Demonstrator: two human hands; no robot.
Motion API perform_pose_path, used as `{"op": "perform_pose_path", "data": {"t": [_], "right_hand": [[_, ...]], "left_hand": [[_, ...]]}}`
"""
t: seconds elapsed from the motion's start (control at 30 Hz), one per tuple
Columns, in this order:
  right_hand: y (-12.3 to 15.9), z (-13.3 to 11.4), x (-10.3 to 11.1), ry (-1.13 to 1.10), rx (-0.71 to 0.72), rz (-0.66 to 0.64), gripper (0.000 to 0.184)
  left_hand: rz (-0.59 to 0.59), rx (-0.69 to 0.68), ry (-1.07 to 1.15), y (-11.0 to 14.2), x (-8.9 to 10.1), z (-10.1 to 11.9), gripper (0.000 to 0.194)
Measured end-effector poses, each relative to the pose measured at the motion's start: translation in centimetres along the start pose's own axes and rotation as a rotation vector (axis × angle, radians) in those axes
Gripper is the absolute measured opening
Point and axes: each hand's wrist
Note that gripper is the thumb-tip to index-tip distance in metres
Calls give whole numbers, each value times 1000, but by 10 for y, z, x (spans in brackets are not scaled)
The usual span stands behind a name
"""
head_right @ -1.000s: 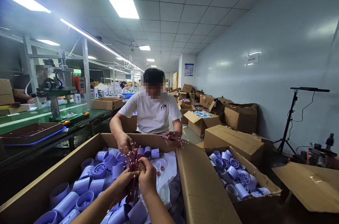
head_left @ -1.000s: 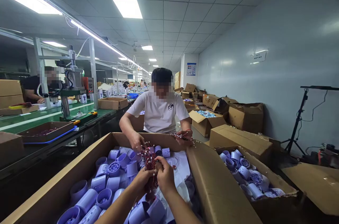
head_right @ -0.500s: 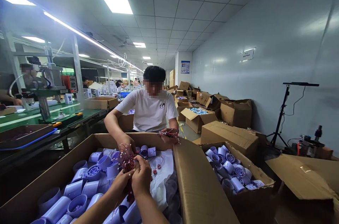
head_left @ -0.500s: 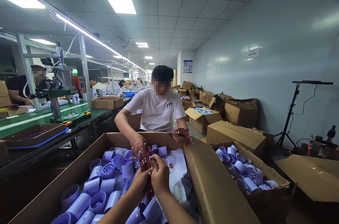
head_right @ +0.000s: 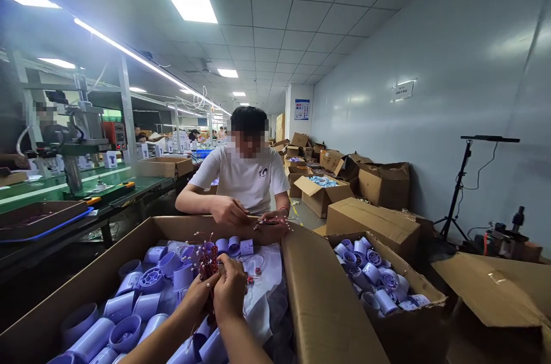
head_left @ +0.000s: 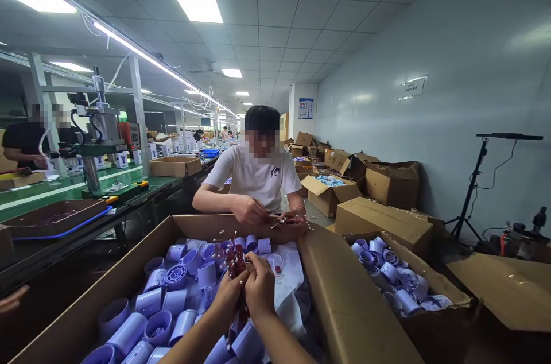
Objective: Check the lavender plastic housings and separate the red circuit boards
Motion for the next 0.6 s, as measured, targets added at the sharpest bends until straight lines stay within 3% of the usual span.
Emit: {"op": "perform_pose_path", "data": {"t": [0.1,0.23,0.37,0.6], "right_hand": [[-5,4,-1,-73,-96,4,29],[-19,14,2,-138,-271,138,29],[-33,23,12,-142,-399,173,27],[-31,24,7,-423,-490,-130,34]], "left_hand": [[-45,11,-27,-6,4,-3,37],[-164,41,-98,-22,14,-10,47],[-197,44,-172,-32,24,-12,50],[-467,152,-172,-4,18,13,42]]}}
Point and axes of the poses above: each hand's wrist, its own y-axis away from the middle knuckle, its own x-axis out of the back of the hand, z = x × y, and after that the axes turned 3 degrees about -x, right-handed
